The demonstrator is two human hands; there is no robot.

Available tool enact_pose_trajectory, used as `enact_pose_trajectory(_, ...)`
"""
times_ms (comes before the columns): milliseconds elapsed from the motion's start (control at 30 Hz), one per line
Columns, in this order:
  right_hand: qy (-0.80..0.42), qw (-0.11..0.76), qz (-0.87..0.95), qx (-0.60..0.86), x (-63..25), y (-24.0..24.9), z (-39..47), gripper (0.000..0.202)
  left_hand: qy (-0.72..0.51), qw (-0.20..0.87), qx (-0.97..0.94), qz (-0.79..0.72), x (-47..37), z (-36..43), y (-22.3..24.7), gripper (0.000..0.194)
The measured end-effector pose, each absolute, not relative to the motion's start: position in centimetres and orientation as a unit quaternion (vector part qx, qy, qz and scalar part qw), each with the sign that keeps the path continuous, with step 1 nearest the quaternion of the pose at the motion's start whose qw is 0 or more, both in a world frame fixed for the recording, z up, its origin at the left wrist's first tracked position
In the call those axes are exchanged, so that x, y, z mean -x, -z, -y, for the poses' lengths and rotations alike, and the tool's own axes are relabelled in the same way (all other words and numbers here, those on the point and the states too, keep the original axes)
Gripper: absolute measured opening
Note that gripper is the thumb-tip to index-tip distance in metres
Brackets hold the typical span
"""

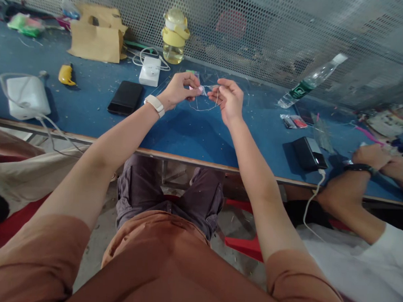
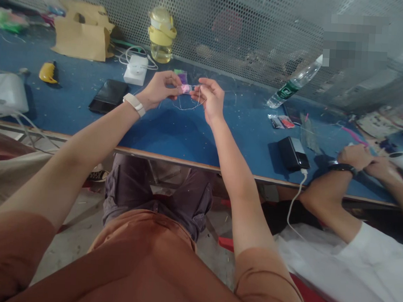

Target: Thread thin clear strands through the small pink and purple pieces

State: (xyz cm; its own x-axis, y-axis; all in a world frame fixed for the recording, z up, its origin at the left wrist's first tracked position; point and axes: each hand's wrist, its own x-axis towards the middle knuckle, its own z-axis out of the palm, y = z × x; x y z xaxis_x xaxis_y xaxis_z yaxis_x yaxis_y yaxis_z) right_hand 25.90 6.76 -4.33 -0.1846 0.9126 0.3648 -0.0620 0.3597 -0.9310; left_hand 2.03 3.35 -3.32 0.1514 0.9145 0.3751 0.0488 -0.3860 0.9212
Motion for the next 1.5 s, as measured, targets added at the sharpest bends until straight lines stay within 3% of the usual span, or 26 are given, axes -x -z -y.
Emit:
enact_pose_trajectory(300,-0.442,0.556,0.612,0.347,-25.2,3.4,-5.8,0.069,-0.552,0.408,-0.628,-0.367,-2.2,-2.6,2.6,0.032)
enact_pose_trajectory(500,-0.439,0.560,0.609,0.350,-25.4,3.7,-6.2,0.069,-0.554,0.433,-0.607,-0.370,-2.4,-2.6,2.6,0.018)
enact_pose_trajectory(767,-0.445,0.562,0.606,0.345,-25.4,3.6,-6.1,0.061,-0.517,0.444,-0.607,-0.409,-2.3,-2.7,2.7,0.017)
enact_pose_trajectory(1167,-0.437,0.540,0.622,0.362,-25.1,3.2,-5.4,0.043,-0.474,0.503,-0.589,-0.419,-2.0,-3.2,3.2,0.032)
enact_pose_trajectory(1500,-0.428,0.554,0.625,0.344,-25.7,4.2,-6.7,0.063,-0.482,0.523,-0.583,-0.392,-2.0,-2.4,2.4,0.021)
